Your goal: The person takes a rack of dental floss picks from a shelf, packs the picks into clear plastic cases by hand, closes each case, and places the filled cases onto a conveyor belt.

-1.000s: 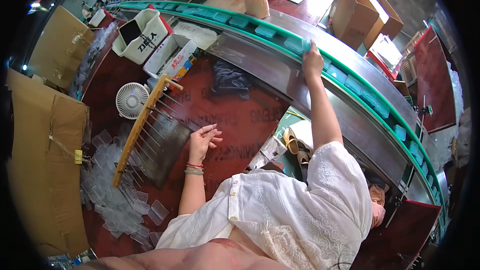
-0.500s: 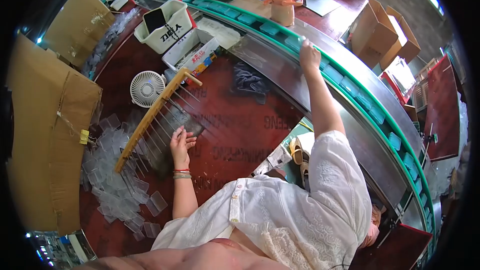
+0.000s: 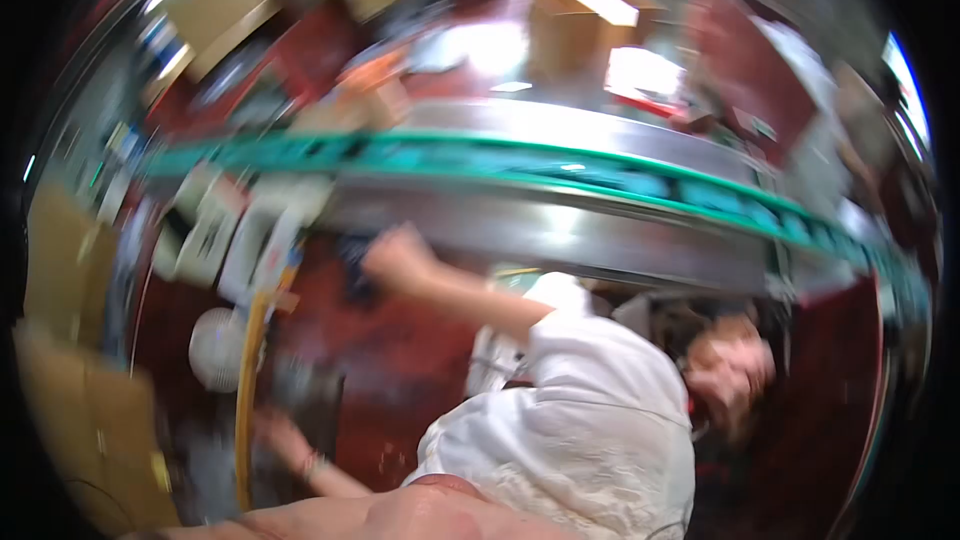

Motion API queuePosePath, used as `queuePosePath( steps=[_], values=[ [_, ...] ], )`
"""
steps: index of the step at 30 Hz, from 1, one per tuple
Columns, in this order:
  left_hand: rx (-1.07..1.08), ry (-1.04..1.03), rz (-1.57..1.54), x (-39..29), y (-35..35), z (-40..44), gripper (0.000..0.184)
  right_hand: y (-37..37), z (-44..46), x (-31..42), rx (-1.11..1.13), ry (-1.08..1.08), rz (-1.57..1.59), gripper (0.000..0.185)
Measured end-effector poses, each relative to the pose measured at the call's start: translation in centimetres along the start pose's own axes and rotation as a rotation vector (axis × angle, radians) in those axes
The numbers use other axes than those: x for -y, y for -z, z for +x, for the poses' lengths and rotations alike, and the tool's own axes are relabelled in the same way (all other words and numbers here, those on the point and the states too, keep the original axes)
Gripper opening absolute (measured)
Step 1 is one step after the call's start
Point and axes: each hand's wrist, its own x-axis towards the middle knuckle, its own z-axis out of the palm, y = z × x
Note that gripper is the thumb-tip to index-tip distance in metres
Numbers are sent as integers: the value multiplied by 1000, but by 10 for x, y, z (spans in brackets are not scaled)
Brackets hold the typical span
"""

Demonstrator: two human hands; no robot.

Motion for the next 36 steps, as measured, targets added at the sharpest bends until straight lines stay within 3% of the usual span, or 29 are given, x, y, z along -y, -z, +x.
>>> queuePosePath(
  steps=[1, 2, 3, 6, 10, 12, 13, 14, 15, 17, 18, 20, 24, 28, 32, 36],
  values=[
    [67, 14, 318, -4, 7, 18, 39, -2, -24, 26, -19, 65, 10, 6],
    [-94, 114, -449, -21, -2, 27, 38, -57, -42, 51, -9, 106, 100, 9],
    [-194, 260, -1193, -34, -5, 32, 37, -65, -67, 69, -128, 131, 230, 15],
    [-136, 158, -1219, -59, -7, 47, 37, -70, -112, 86, -55, 306, 521, 15],
    [-84, 48, -1224, -84, -11, 50, 37, 0, -119, 47, -201, 37, 761, 13],
    [-87, 4, -1207, -89, -6, 50, 37, 97, -124, 19, -672, 23, 1230, 19],
    [-94, -12, -1191, -87, -4, 49, 37, 139, -140, 3, -779, -25, 1353, 19],
    [-106, -19, -1175, -86, 0, 46, 37, 180, -166, -20, -807, 309, 1736, 19],
    [-118, -21, -1160, -84, 3, 42, 37, 229, -181, -23, -952, 949, 1913, 25],
    [-147, -16, -1124, -79, 9, 29, 37, 300, -230, -5, -1110, 1352, 1727, 44],
    [-166, -14, -1105, -76, 13, 25, 37, 321, -246, -3, -1100, 1352, 1552, 44],
    [-201, -24, -1067, -74, 26, 20, 37, 348, -270, -12, -720, 1253, 1456, 29],
    [-225, -79, -997, -69, 40, 16, 37, 355, -281, -3, -541, 1196, 1498, 24],
    [-209, -180, -986, -95, 37, 23, 37, 361, -293, -2, -513, 1366, 1357, 24],
    [-190, -295, -1006, -136, 30, 32, 37, 370, -311, 9, -518, 1230, 1379, 23],
    [-199, -383, -991, -157, 32, 36, 37, 374, -333, 16, -447, 1261, 1292, 24]
  ],
)
